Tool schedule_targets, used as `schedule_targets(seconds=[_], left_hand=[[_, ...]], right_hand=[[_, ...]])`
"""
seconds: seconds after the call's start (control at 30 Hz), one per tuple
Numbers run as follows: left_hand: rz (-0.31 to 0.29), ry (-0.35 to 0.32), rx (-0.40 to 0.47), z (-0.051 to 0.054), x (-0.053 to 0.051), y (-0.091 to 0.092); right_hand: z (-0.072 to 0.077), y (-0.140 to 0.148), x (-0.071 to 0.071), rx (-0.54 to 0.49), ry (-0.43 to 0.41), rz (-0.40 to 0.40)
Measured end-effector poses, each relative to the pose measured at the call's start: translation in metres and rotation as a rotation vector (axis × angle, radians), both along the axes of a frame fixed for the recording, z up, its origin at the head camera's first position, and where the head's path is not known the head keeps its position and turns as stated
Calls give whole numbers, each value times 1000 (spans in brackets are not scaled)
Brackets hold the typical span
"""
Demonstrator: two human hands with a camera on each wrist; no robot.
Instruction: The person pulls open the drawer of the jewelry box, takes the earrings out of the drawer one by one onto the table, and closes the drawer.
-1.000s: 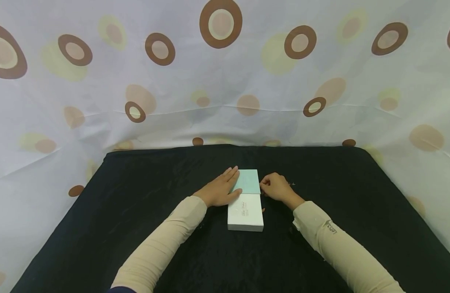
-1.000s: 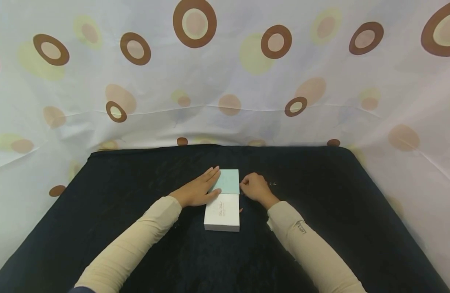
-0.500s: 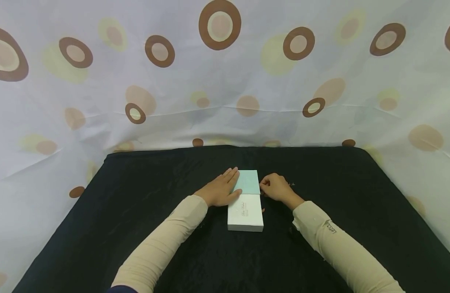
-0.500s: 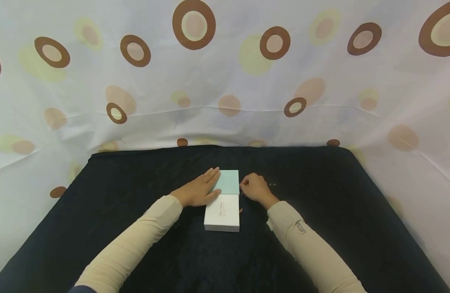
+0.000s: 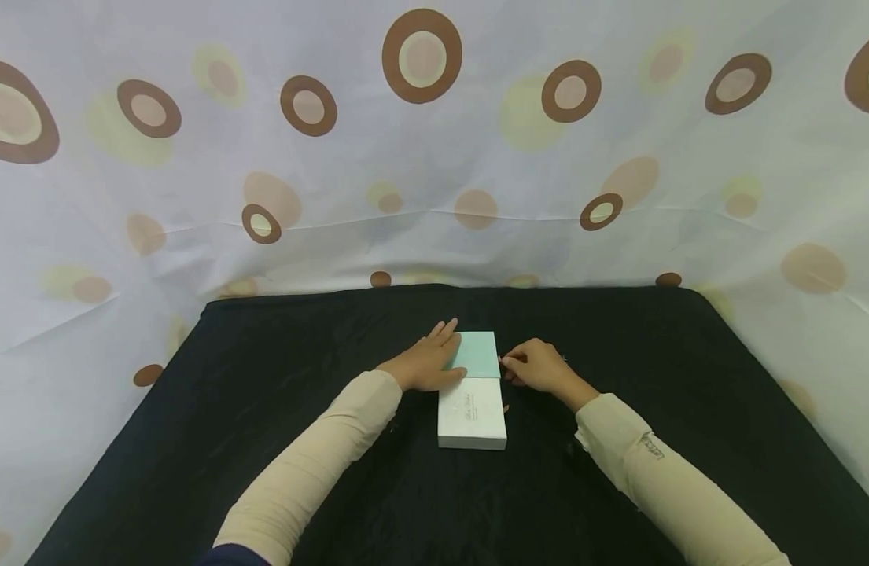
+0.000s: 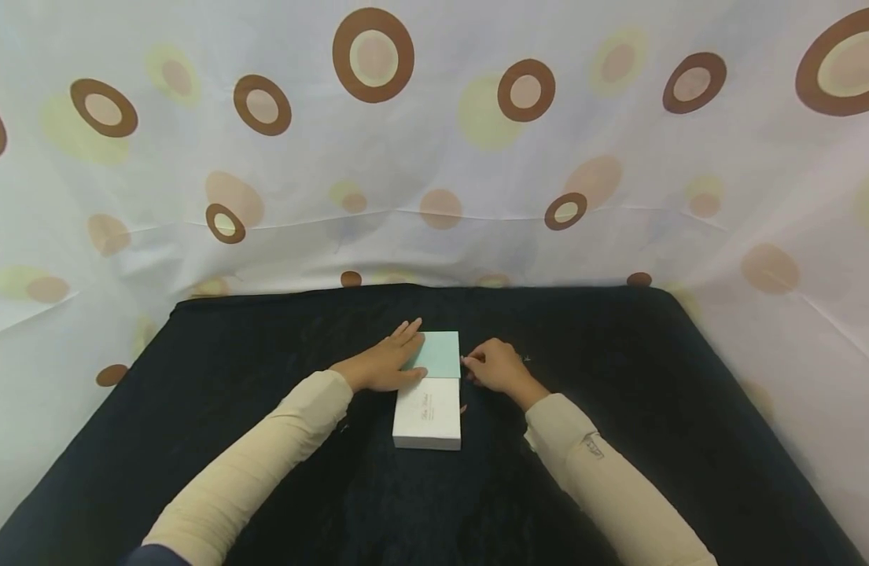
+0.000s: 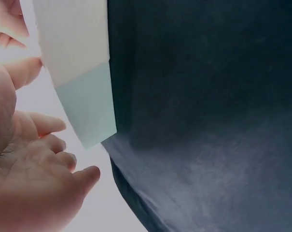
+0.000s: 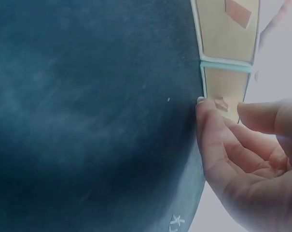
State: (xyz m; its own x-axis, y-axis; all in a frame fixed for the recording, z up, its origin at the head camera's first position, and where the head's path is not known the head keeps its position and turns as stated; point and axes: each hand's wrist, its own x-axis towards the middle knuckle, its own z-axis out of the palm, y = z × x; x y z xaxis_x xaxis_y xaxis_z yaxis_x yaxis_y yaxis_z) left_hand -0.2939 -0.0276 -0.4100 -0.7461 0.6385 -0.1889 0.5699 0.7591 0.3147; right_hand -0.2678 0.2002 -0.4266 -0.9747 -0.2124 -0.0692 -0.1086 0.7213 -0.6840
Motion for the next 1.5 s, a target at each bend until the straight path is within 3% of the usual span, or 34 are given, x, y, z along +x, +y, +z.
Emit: schedule_targets(seconds=[0.13,0.33,0.57,0.77,1.17,1.5], left_hand=[[-3,-7,50,-2,7,-4],[-50,13,80,2,29,-12],[-118,10,93,5,52,-15],[-163,37,61,-1,65,-17],[-181,86,36,-12,74,-22],[-193,120,19,-12,76,-23]], right_hand=[[1,9,8,3,29,22],[3,20,23,-10,46,52],[4,26,43,-73,4,39],[1,25,58,-121,-37,45],[1,25,73,-164,-62,55],[1,23,75,-186,-78,61]])
